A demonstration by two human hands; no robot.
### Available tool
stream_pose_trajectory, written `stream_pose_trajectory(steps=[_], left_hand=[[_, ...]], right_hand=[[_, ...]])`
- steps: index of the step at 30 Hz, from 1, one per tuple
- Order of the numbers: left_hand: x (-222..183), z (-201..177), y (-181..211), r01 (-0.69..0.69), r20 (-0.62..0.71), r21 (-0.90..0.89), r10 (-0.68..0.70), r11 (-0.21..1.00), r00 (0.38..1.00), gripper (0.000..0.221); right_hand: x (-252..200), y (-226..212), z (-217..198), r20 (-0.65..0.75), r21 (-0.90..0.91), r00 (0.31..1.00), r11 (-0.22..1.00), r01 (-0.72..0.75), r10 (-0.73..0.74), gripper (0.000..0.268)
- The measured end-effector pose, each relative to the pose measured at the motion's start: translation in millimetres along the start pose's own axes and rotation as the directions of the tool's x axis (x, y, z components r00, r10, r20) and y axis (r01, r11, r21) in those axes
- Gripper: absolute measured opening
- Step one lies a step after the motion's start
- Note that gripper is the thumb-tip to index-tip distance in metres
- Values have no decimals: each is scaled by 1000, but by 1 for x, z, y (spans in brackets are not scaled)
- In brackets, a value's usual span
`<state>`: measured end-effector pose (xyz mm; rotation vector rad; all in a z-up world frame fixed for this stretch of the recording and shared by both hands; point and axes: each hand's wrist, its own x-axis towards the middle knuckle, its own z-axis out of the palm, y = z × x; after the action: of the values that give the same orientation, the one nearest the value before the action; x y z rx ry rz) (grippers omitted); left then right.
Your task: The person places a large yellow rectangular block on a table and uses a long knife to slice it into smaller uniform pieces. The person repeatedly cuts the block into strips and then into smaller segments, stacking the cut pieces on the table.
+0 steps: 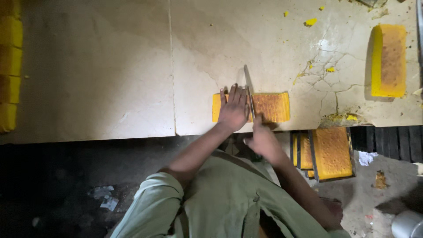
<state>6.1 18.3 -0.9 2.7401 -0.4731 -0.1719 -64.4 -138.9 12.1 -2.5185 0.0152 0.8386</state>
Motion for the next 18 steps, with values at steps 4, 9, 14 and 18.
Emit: stream_pose_trajectory(steps=[4, 9, 14, 18], left_hand=[[-5, -7, -3, 16, 12, -16, -16, 1000, 1000, 68], [-5, -22, -2, 21, 20, -30, -21, 999, 1000, 70], [-8, -18, -1, 8, -63, -2, -8, 1000, 998, 65], [-5, 0, -6, 6, -54, -14, -7, 1000, 998, 65]], right_hand=[[4, -41, -31, -99, 45, 993, 997, 63, -58, 89], [-59, -14, -6, 177, -4, 984, 1000, 10, -9, 100], [-66, 14, 38, 52, -22, 997, 998, 58, -57, 92], [-30, 5, 32, 20, -25, 999, 999, -45, 45, 92]])
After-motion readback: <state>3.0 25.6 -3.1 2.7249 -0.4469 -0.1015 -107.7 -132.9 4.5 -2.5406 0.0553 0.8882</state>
